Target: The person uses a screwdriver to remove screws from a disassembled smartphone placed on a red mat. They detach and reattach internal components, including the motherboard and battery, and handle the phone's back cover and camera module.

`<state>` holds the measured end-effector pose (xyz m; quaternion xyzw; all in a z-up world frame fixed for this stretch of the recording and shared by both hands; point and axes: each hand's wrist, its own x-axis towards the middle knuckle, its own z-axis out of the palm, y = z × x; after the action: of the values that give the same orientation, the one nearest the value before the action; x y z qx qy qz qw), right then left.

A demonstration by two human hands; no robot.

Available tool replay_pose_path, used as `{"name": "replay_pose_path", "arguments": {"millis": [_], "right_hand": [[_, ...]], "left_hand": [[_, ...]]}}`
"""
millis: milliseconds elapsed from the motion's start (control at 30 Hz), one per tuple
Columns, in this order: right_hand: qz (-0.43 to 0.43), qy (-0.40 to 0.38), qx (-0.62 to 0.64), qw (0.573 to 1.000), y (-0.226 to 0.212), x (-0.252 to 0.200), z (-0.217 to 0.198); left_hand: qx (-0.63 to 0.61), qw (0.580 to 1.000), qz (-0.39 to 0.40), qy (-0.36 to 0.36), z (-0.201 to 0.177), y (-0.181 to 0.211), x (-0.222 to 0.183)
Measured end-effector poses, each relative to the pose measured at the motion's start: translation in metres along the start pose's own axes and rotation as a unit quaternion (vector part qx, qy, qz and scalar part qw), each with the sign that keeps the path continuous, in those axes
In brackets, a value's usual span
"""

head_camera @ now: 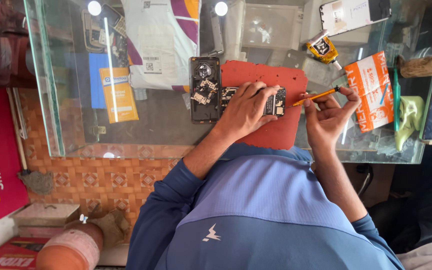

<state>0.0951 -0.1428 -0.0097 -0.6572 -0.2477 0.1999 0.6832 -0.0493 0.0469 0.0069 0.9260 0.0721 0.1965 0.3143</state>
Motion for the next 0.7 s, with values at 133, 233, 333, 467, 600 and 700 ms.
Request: {"name": "replay_pose_path", "arguments": {"millis": [133, 233, 333, 467, 600, 700], "right_hand": [[0.017, 0.014, 0.018, 1.000, 0.000, -0.002, 0.011], [0.023, 0.013, 0.041, 0.999, 0.000, -0.003, 0.019], [0.031, 0.011, 0.047, 0.998, -0.001, -0.004, 0.026], [0.031, 0.002, 0.046, 0.998, 0.000, -0.003, 0.040], [0.052, 0.001, 0.046, 0.998, 0.001, -0.002, 0.062], [0.061, -0.017, 0.046, 0.997, -0.001, 0.000, 0.080]], "left_hand": [[0.001, 1.000, 0.017, -0.011, -0.011, -0.006, -0.001], [0.002, 1.000, 0.017, -0.021, -0.018, -0.011, -0.003], [0.005, 0.999, 0.024, -0.020, -0.024, -0.015, -0.004], [0.007, 0.999, 0.030, -0.028, -0.038, -0.024, -0.007], [0.000, 0.999, 0.025, -0.039, -0.054, -0.038, -0.014], [-0.004, 0.999, 0.013, -0.043, -0.067, -0.047, -0.020]]}}
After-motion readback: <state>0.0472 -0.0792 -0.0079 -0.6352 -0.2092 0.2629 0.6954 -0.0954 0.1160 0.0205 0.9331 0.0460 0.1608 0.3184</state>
